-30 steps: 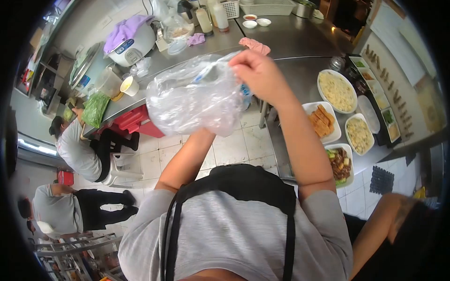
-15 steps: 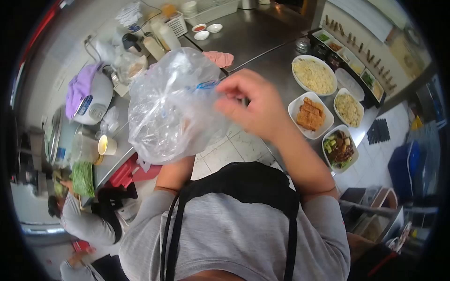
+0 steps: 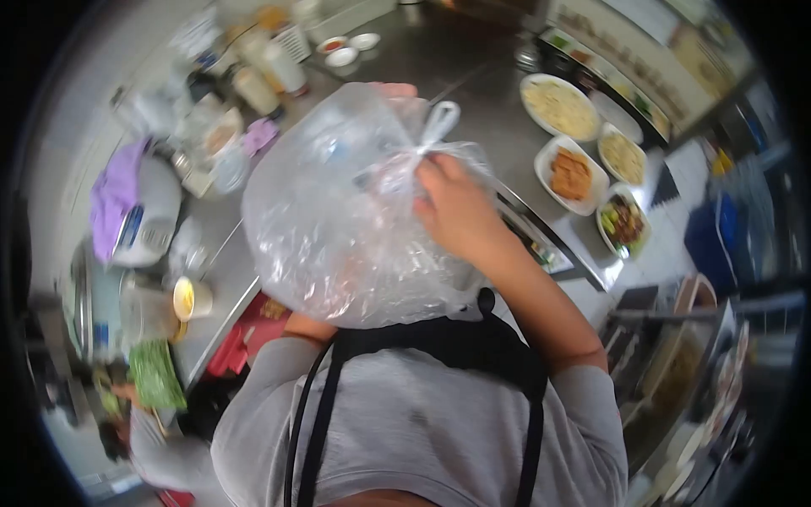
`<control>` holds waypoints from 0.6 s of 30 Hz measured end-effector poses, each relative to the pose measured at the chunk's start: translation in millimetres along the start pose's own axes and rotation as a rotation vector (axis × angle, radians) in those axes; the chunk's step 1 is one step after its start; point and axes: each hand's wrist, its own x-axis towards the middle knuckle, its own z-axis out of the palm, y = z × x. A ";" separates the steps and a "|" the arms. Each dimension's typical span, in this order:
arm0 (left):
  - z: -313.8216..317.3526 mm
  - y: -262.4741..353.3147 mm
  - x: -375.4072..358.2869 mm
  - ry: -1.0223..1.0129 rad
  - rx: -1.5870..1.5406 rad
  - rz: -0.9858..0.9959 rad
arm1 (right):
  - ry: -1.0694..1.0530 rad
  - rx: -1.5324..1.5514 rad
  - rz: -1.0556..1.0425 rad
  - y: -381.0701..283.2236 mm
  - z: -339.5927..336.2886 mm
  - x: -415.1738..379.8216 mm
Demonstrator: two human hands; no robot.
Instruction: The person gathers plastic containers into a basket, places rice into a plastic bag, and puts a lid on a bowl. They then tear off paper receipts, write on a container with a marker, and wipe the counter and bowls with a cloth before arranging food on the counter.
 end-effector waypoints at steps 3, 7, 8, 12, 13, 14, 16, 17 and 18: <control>3.9 -10.4 5.9 -0.035 0.008 -0.056 | 0.126 0.066 0.020 14.0 9.8 -13.1; 15.4 -31.6 11.9 -0.075 0.039 -0.128 | 0.060 0.556 0.346 47.7 9.7 -40.0; 20.4 -39.0 12.4 -0.090 0.048 -0.151 | 0.124 0.708 0.375 52.1 3.0 -48.7; 45.5 -79.1 9.0 -0.139 0.096 -0.251 | 0.375 1.184 0.487 60.6 -46.2 -94.0; 50.7 -90.8 5.4 -0.150 0.120 -0.278 | 0.433 1.272 0.517 60.5 -64.4 -108.7; 57.2 -105.1 1.3 -0.160 0.142 -0.312 | 0.450 1.398 0.485 61.7 -82.5 -125.7; 70.7 -138.8 -11.7 -0.184 0.193 -0.390 | 0.481 1.641 0.400 68.4 -117.8 -169.6; 78.2 -158.8 -20.0 -0.197 0.227 -0.439 | 0.438 1.676 0.334 82.0 -132.6 -197.6; 85.3 -180.0 -29.7 -0.211 0.258 -0.486 | 0.472 1.650 0.325 90.8 -148.8 -224.3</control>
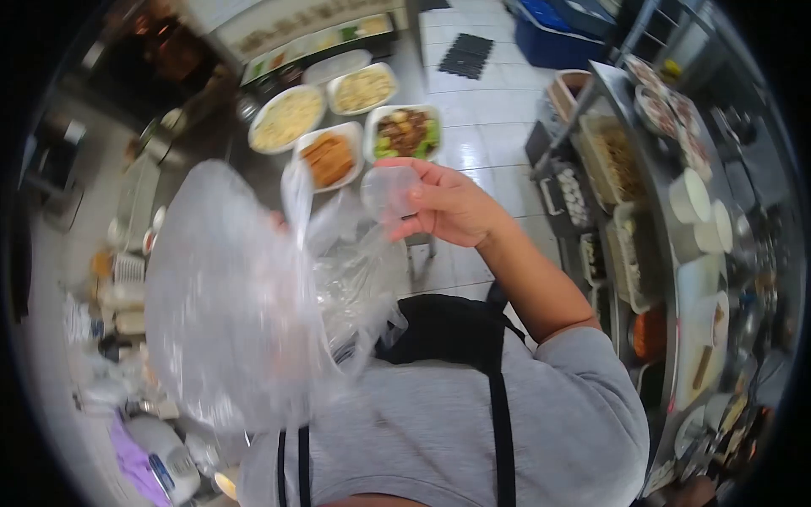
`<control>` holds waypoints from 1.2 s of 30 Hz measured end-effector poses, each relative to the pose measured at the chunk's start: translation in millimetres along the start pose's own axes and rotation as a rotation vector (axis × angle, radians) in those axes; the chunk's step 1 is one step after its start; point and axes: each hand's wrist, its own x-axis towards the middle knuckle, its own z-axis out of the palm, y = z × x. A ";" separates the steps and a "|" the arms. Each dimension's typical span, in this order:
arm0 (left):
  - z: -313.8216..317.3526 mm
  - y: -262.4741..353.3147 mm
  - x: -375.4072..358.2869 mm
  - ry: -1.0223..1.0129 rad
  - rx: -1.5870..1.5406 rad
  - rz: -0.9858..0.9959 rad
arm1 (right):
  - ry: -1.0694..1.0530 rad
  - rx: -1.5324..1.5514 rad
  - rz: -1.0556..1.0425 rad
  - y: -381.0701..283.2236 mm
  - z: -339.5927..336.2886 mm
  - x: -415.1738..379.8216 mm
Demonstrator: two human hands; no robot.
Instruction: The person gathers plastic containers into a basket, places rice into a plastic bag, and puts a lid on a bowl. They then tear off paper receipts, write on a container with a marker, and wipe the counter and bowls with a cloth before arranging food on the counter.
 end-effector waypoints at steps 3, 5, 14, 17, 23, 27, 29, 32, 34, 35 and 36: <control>45.2 -69.9 5.3 -0.042 0.104 -0.158 | 0.086 -0.087 -0.117 -60.9 -51.7 -55.5; 79.6 -116.8 10.0 -0.072 0.175 -0.257 | 0.372 -0.234 -0.263 -105.5 -82.5 -92.0; 183.7 -256.8 26.2 -0.177 0.473 -0.557 | 0.819 -0.653 -0.408 -249.9 -202.0 -135.1; 180.3 -279.2 38.1 -0.134 0.551 -0.615 | 0.689 -0.760 -0.370 -260.1 -247.5 -101.5; 163.5 -322.4 82.7 -0.037 0.654 -0.727 | 0.681 -1.086 -0.368 -297.8 -325.8 -24.5; 196.1 -342.9 139.0 -0.060 0.660 -0.716 | 0.785 -1.388 -0.444 -362.7 -367.2 -1.2; 208.1 -348.0 160.3 -0.064 0.680 -0.717 | 0.805 -1.603 -0.541 -403.5 -388.3 1.0; 219.8 -352.5 190.1 -0.064 0.713 -0.733 | 0.797 -1.952 -0.730 -474.1 -406.4 -2.6; 225.8 -357.4 208.3 -0.062 0.737 -0.741 | 0.847 -2.101 -0.689 -521.5 -418.8 -9.0; 227.8 -360.8 215.1 -0.056 0.752 -0.747 | 0.950 -2.184 -0.680 -542.4 -425.6 -11.8; 229.4 -364.2 221.6 -0.047 0.766 -0.758 | 1.050 -2.269 -0.668 -563.6 -437.3 -15.1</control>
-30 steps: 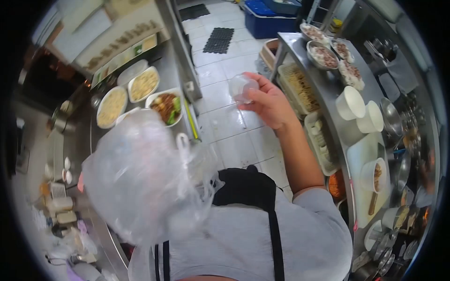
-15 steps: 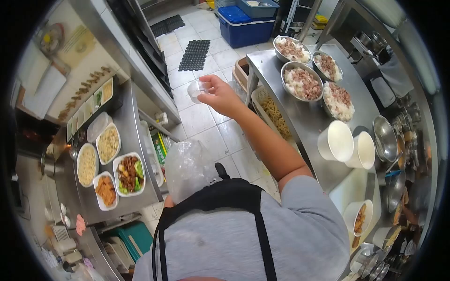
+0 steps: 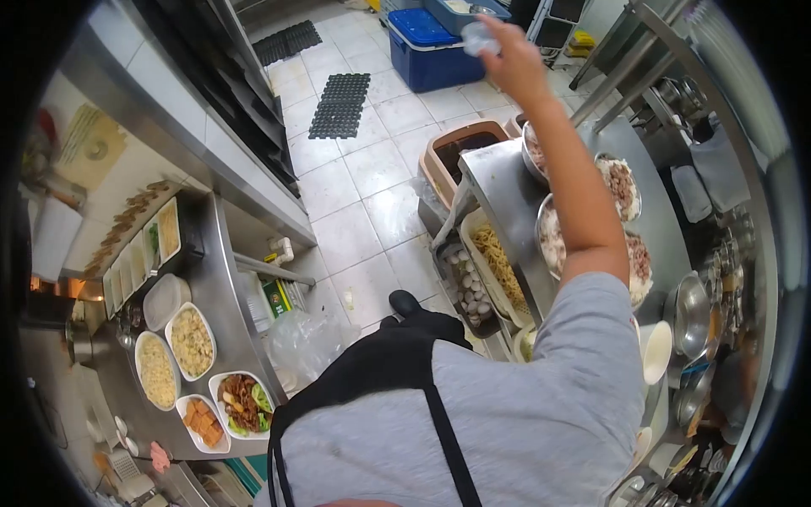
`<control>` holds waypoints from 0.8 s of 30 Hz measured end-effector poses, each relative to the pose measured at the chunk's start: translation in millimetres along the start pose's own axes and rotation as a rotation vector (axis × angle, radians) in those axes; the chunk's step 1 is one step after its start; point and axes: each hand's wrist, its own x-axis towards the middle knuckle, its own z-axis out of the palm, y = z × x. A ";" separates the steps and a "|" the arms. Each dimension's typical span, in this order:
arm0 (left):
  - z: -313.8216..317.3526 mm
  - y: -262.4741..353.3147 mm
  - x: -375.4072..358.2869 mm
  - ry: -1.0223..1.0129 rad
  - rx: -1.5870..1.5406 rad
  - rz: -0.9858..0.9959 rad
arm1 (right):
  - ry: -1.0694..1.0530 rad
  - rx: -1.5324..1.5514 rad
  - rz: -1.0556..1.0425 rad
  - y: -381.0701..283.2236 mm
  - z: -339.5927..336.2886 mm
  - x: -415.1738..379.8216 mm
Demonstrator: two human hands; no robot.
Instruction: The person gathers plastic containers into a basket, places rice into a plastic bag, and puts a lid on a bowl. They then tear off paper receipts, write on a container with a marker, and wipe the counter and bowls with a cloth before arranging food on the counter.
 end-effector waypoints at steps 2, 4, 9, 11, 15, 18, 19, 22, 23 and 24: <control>0.0 2.3 8.8 0.024 0.011 -0.027 | 0.246 -0.241 -0.276 62.6 8.2 21.2; 0.3 1.9 14.9 0.050 0.024 -0.064 | 0.232 -0.365 -0.271 112.0 9.0 23.6; 4.0 3.7 22.0 0.100 0.054 -0.136 | 0.262 -0.433 0.066 189.7 26.9 12.7; 5.7 8.2 24.9 0.106 0.078 -0.146 | 0.241 -0.427 0.120 204.7 32.9 11.6; 11.8 34.9 31.0 0.114 0.157 -0.125 | 0.131 0.001 0.388 167.2 47.3 37.5; 20.9 85.8 35.3 0.126 0.330 0.003 | -0.639 0.880 0.186 85.0 72.2 49.8; 29.8 118.1 31.1 0.138 0.466 0.103 | -0.845 1.016 0.138 46.7 76.5 47.4; 69.1 233.6 -1.6 0.309 1.196 1.046 | -1.050 0.951 -0.376 -45.7 84.9 42.1; 87.5 273.5 -18.2 0.263 1.160 0.940 | -1.113 1.015 -0.363 -64.3 89.6 40.2; 105.5 303.8 -32.0 0.212 1.120 0.838 | -1.140 0.925 -0.479 -76.5 101.1 37.3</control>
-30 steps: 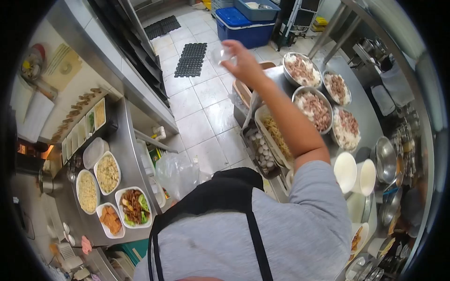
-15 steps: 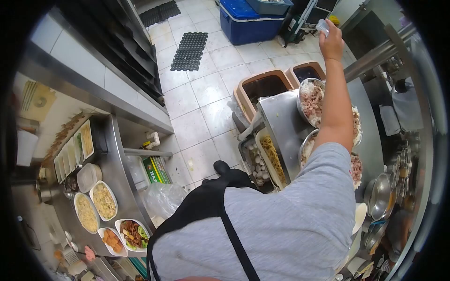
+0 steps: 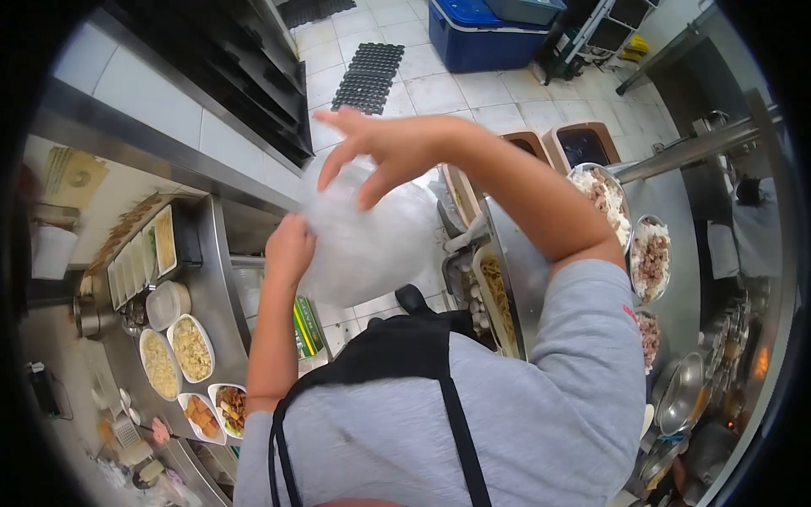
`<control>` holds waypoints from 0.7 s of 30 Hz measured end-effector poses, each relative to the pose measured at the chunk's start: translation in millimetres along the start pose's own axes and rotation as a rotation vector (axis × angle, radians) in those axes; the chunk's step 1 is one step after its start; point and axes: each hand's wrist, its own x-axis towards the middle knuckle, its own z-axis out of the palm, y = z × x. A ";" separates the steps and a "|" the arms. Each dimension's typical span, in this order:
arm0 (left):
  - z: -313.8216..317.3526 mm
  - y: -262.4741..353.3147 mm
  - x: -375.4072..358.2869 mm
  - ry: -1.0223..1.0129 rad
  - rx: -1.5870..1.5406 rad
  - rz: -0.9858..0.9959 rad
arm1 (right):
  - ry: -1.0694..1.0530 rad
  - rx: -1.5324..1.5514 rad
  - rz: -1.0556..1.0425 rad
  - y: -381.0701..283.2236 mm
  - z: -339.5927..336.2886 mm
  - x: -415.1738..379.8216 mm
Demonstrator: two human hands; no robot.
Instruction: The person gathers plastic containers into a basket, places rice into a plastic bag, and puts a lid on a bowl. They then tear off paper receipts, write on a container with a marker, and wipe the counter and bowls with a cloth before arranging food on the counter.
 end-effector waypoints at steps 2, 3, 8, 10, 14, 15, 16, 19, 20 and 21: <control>-16.8 31.1 16.4 0.091 -0.181 0.111 | -0.152 0.141 0.015 5.1 17.6 18.7; -23.0 40.0 21.4 0.089 -0.434 0.069 | -0.212 0.243 -0.026 11.8 25.1 26.4; -13.7 20.8 23.6 0.281 -1.490 -0.083 | -0.022 0.412 0.209 27.4 21.2 26.9; -31.3 19.1 10.9 0.575 -1.220 -0.047 | 0.302 0.150 0.216 35.9 16.4 35.7; -42.6 25.8 10.6 0.288 -1.350 -0.125 | 0.622 -0.194 0.065 26.2 38.1 76.1; -36.5 14.0 18.7 0.291 -1.493 -0.120 | 0.635 -0.249 0.025 15.2 49.9 86.5; -30.4 2.3 27.0 0.296 -1.636 -0.116 | 0.508 -0.243 -0.060 8.6 58.4 97.9; -34.8 -36.0 42.8 0.395 -1.757 -0.151 | 0.387 -0.097 -0.108 -2.8 67.2 119.3; -41.7 -44.0 46.8 0.345 -1.828 -0.118 | 0.288 -0.009 -0.068 -3.1 57.8 125.2; -49.3 -52.2 51.6 0.297 -1.902 -0.080 | 0.327 0.150 -0.028 2.4 49.8 130.9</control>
